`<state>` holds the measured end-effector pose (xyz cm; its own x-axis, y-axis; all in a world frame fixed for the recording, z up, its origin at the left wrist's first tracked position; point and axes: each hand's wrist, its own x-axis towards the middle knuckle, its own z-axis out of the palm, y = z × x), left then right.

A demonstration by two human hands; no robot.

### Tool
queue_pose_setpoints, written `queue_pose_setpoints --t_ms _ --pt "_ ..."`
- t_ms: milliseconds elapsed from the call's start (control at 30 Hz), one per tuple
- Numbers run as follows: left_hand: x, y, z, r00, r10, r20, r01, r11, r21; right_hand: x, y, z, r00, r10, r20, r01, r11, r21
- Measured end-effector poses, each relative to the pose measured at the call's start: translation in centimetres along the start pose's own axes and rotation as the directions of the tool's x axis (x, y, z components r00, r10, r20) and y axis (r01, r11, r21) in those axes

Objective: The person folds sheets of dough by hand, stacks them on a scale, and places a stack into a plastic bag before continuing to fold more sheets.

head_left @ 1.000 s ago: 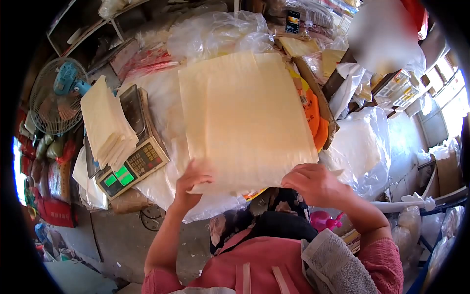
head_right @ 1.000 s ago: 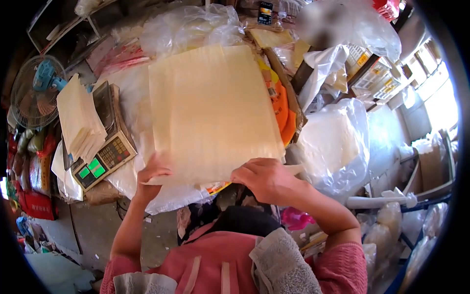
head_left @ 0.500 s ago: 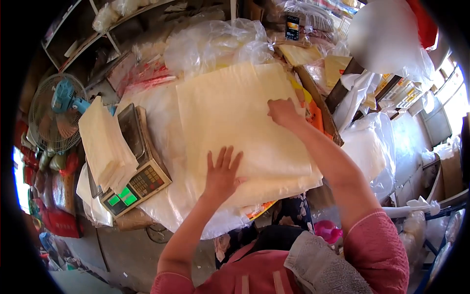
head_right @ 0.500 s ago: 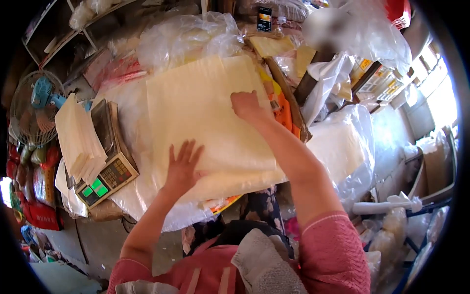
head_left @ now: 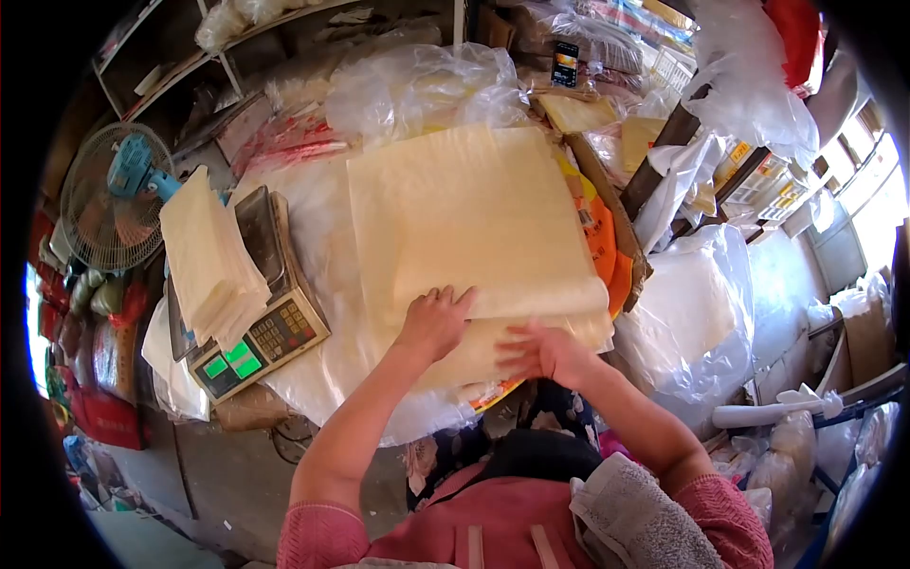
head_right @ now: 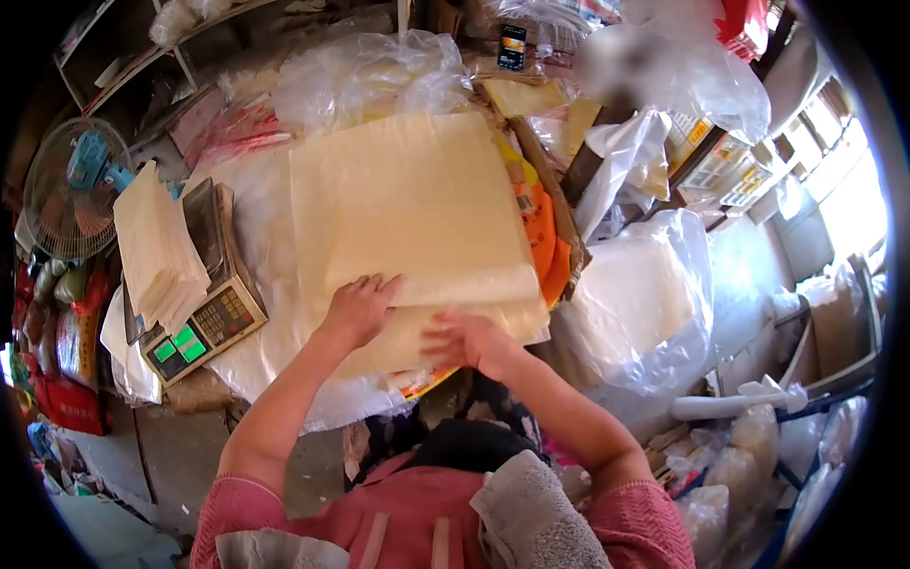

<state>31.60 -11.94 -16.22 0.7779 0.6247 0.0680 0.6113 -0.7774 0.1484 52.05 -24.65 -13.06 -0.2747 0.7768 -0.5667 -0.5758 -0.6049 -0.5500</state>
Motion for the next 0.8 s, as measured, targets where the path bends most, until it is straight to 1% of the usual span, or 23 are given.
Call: queue_pose_setpoints --t_ms 33,67,100,133,167,200,233,267,300,367,400,433,467,500,533,567,600,633,667,700,733,767,800 --pt "-0.3 1.6 -1.9 0.996 -0.042 0.081 0.043 0.999 -0.009 0.3 -0.2 -0.8 0.983 -0.16 -0.089 0.165 0.985 0.052" --pt "-0.8 2.7 -3.0 0.983 -0.082 0.166 0.086 0.996 -0.013 0.7 -0.9 -1.4 0.933 -0.307 -0.185 0.328 0.94 0.092" --pt "-1.3 3.4 -3.0 0.99 -0.074 0.12 0.079 0.996 -0.033 0.9 -1.7 -1.6 0.853 -0.438 -0.285 0.484 0.867 0.117" --pt "-1.7 4.0 -3.0 0.995 -0.067 0.072 0.071 0.996 -0.052 1.0 -2.8 -1.2 0.795 -0.539 -0.277 0.551 0.833 -0.04" --pt "-2.1 4.3 -3.1 0.998 -0.061 0.02 0.062 0.996 -0.07 1.0 -4.1 -0.6 0.73 -0.636 -0.248 0.606 0.771 -0.196" --pt "-2.5 4.6 -3.6 0.996 -0.059 -0.072 0.049 0.99 -0.136 0.1 -5.7 1.2 0.674 -0.698 -0.244 0.547 0.693 -0.47" --pt "-3.0 4.9 -4.3 0.984 -0.063 -0.165 0.029 0.98 -0.198 -1.1 -7.0 3.5 0.618 -0.756 -0.216 0.438 0.559 -0.704" --pt "-3.3 5.1 -4.7 0.964 -0.073 -0.256 0.004 0.966 -0.26 -1.6 -7.4 5.3 0.41 -0.912 0.015 0.639 0.276 -0.718" --pt "-3.6 4.9 -4.8 0.947 -0.118 -0.3 -0.011 0.917 -0.398 -3.8 -8.4 7.2 0.503 -0.849 0.162 0.563 0.18 -0.807" --pt "-4.2 3.8 -4.7 0.905 -0.226 -0.361 -0.066 0.762 -0.644 -7.6 -10.0 10.3 0.687 -0.62 0.378 0.428 -0.075 -0.901" --pt "-4.4 3.2 -4.2 0.869 -0.366 -0.333 -0.012 0.657 -0.754 -7.6 -9.9 10.4 0.578 -0.536 0.615 0.576 -0.266 -0.773" --pt "-4.6 2.8 -4.1 0.833 -0.493 -0.251 0.006 0.462 -0.887 -7.3 -9.8 10.2 0.433 -0.403 0.806 0.69 -0.427 -0.584" --pt "-4.8 0.9 -2.3 0.835 -0.476 -0.276 -0.086 0.382 -0.92 -6.3 -8.8 8.9 0.46 -0.362 0.811 0.715 -0.391 -0.58" --pt "-5.2 -1.3 0.0 0.835 -0.461 -0.301 -0.175 0.296 -0.939 -5.6 -7.6 7.7 0.463 -0.358 0.811 0.684 -0.438 -0.584" --pt "-6.4 -2.6 1.0 0.809 -0.465 -0.359 -0.078 0.52 -0.851 -4.9 -6.3 6.2 0.453 -0.38 0.806 0.624 -0.511 -0.592" --pt "-7.4 -3.0 1.8 0.788 -0.455 -0.415 0.033 0.704 -0.709 -4.1 -5.0 4.3 0.444 -0.4 0.802 0.558 -0.577 -0.597" --pt "-7.4 -1.5 0.1 0.707 -0.472 -0.527 -0.119 0.655 -0.746 -3.4 -3.9 2.2 0.456 -0.412 0.789 0.527 -0.589 -0.613" --pt "-7.4 0.1 -1.5 0.612 -0.479 -0.63 -0.278 0.615 -0.738 -2.7 -2.7 0.0 0.468 -0.427 0.773 0.495 -0.599 -0.63" --pt "-8.6 -1.6 -0.6 0.716 -0.262 -0.647 -0.24 0.778 -0.581 -2.3 -1.5 -1.9 0.481 -0.445 0.756 0.461 -0.605 -0.649" --pt "-9.4 -2.4 0.0 0.804 -0.042 -0.593 -0.236 0.893 -0.384 -2.1 -0.5 -3.4 0.525 -0.495 0.693 0.5 -0.479 -0.721" --pt "-10.1 -1.8 -1.4 0.912 0.056 -0.405 -0.236 0.882 -0.409 -1.9 0.4 -4.7 0.572 -0.532 0.625 0.529 -0.343 -0.776" --pt "-10.2 -1.7 -1.3 0.937 0.02 -0.348 -0.204 0.839 -0.504 -1.7 0.9 -5.8 0.619 -0.556 0.555 0.548 -0.202 -0.812" --pt "-10.2 -1.8 -1.2 0.958 -0.011 -0.288 -0.168 0.789 -0.591 -1.5 1.0 -6.3 0.672 -0.566 0.478 0.533 -0.078 -0.842"
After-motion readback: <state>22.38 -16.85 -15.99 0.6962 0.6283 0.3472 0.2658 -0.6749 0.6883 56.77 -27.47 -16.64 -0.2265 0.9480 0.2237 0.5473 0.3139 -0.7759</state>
